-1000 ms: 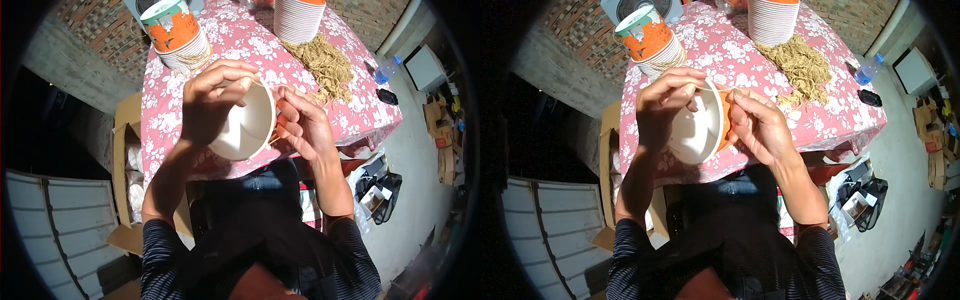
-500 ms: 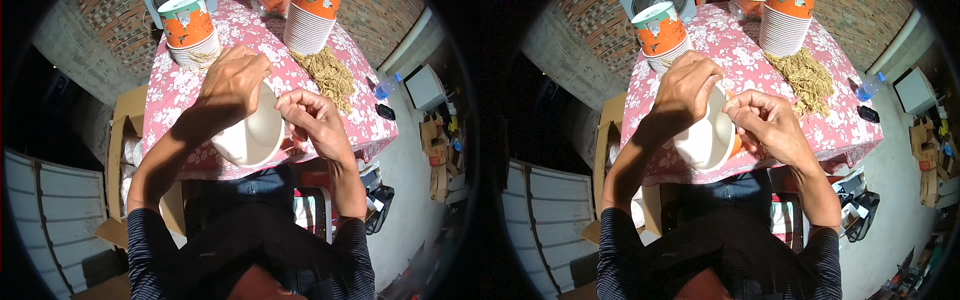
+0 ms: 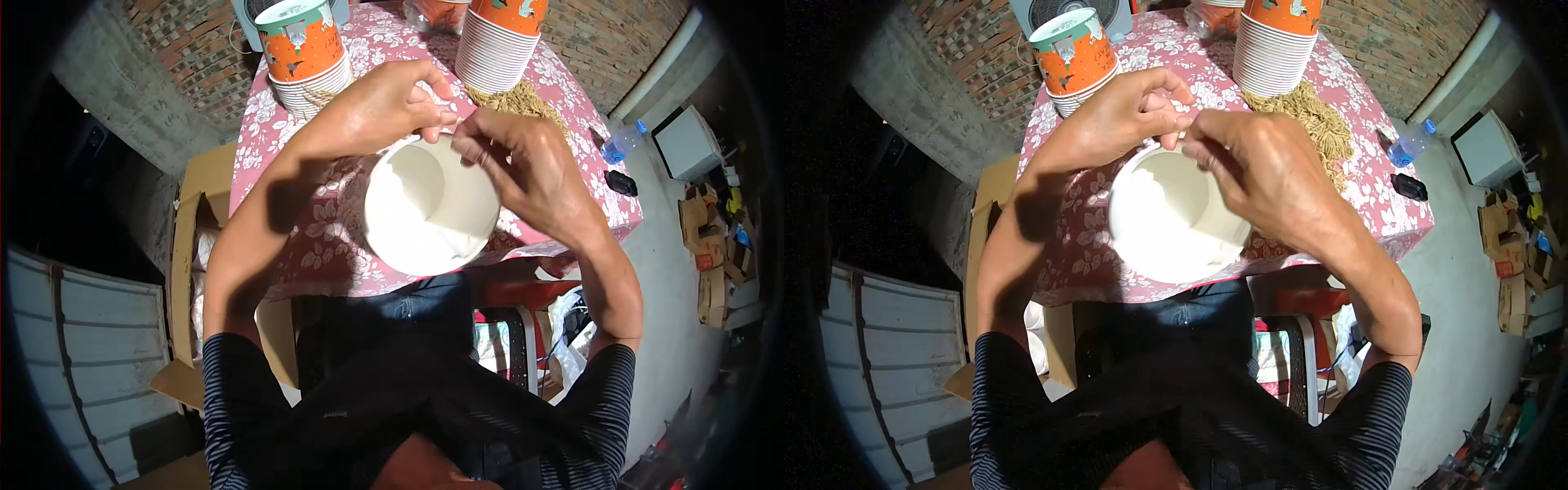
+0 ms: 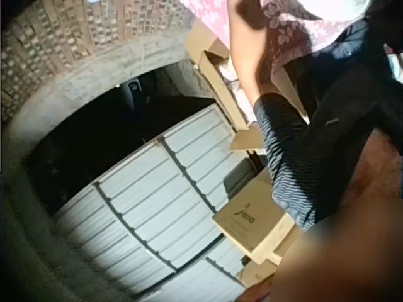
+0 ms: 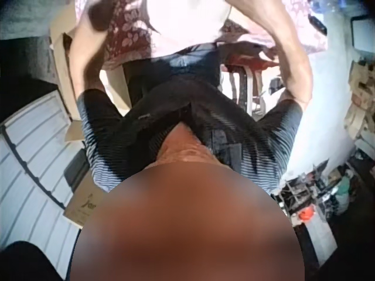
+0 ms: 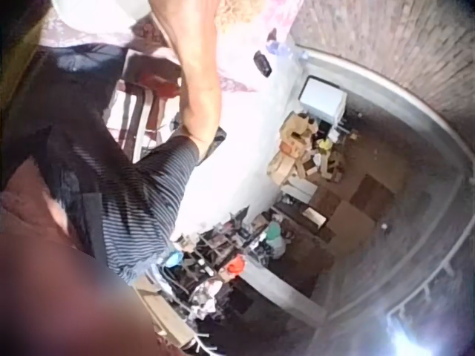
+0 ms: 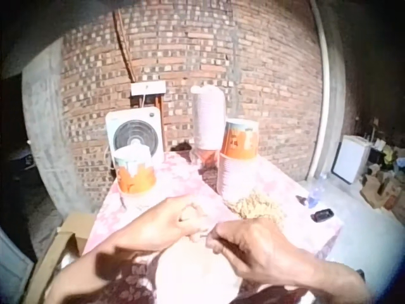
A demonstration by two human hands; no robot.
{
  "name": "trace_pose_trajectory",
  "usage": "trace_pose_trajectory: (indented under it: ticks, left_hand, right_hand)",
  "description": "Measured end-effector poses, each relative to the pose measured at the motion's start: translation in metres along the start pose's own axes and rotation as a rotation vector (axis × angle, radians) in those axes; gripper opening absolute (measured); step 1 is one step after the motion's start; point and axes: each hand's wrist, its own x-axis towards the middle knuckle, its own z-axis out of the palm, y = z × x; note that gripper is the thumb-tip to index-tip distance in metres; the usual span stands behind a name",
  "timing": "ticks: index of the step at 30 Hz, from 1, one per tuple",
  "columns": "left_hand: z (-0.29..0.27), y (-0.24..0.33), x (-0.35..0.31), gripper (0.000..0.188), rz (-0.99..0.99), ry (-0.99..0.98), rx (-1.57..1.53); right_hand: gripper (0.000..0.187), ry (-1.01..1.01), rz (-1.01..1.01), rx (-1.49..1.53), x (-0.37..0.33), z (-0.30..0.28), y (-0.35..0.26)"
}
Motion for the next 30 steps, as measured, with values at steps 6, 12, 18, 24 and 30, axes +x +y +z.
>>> trace_pose_trajectory:
  ticks: [6, 12, 18, 24, 30]
  left_hand:
    - [-0.021, -0.022, -0.004, 0.017, 0.025, -0.175, -0.117]
    - [-0.028, -0.024, -0.011, 0.022, -0.026, -0.197, -0.151]
    - [-0.038, -0.037, -0.016, 0.028, -0.046, -0.19, -0.079]
    - [-0.042, -0.049, -0.017, 0.027, -0.06, -0.132, -0.181]
    - [-0.044, -0.057, -0.018, 0.025, -0.008, -0.129, -0.246]
  right_hand:
    - [0.016, 0.02, 0.051, 0.26, 0.014, 0.015, 0.027]
    - [0.015, 0.054, 0.032, 0.43, 0.028, 0.034, 0.037]
    - [0.007, 0.113, 0.088, 0.52, 0.033, 0.049, 0.049]
    - [0.006, 0.082, 0.016, 0.408, 0.028, 0.053, 0.049]
    - [0.019, 0.066, -0.035, 0.197, 0.02, 0.055, 0.029]
